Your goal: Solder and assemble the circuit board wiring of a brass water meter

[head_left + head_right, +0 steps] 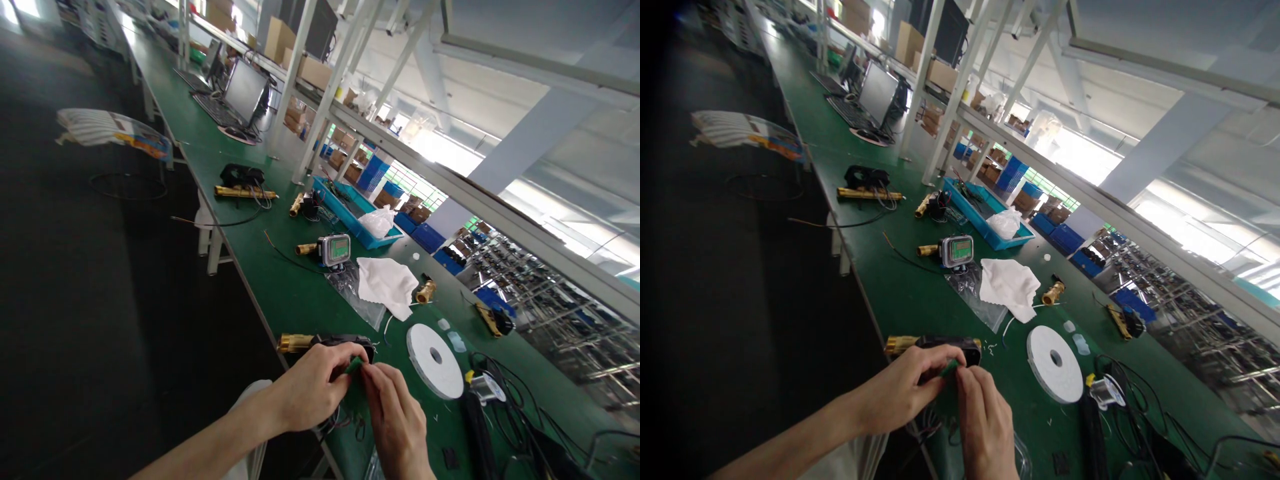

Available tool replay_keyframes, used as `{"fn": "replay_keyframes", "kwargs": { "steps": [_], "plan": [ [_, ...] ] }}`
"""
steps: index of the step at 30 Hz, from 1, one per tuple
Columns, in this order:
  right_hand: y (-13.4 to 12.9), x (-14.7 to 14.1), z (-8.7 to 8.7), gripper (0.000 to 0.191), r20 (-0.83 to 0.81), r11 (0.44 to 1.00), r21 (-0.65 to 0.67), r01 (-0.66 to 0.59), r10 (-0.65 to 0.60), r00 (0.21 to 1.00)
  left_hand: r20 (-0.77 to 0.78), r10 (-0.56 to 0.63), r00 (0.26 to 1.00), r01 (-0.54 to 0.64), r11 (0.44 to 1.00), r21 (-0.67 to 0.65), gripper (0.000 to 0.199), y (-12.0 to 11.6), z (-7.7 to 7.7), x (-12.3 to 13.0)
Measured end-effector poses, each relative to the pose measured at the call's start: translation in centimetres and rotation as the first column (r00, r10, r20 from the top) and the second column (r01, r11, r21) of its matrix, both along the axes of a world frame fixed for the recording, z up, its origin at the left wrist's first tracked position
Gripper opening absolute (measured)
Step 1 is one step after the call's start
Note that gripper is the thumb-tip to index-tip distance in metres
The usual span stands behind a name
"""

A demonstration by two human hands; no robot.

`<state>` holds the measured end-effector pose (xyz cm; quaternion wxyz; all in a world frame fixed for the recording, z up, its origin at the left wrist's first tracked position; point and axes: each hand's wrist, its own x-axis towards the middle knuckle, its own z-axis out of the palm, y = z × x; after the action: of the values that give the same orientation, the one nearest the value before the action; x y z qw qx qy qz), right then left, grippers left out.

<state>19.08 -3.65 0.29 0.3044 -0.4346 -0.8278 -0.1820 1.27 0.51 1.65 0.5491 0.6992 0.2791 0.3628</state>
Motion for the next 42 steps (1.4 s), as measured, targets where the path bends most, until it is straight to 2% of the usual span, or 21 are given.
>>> {"fn": "replay_keyframes", "kwargs": {
  "steps": [11, 18, 27, 32, 42],
  "plan": [
    [-0.21, -0.01, 0.40, 0.025, 0.046, 0.998, -0.064, -0.007, 0.010, 0.999, -0.055, 0.015, 0.998, -0.012, 0.998, 0.061, 0.027, 0.14, -0.24, -0.21],
    [-0.26, -0.07, 0.25, 0.027, 0.126, 0.994, -0.107, 0.034, -0.020, 0.992, -0.068, 0.011, 0.998, -0.007, 0.999, 0.054, 0.026, 0.06, -0.34, -0.35],
    [-0.20, -0.19, 0.04, 0.023, 0.056, 0.999, 0.010, 0.034, -0.035, 0.998, -0.079, 0.016, 0.997, -0.012, 0.998, 0.054, 0.025, 0.17, -0.55, -0.23],
    [-0.41, 0.14, -0.08, 0.028, 0.055, 0.999, -0.024, 0.036, -0.034, 0.998, -0.073, 0.014, 0.997, -0.010, 0.998, 0.060, 0.024, 0.09, -0.61, -0.12],
    [-0.08, 0.23, 0.37, 0.027, 0.071, 1.000, 0.000, 0.001, -0.001, 0.997, -0.065, 0.007, 0.998, -0.003, 0.999, 0.053, 0.024, 0.11, -0.32, -0.09]
  ]
}}
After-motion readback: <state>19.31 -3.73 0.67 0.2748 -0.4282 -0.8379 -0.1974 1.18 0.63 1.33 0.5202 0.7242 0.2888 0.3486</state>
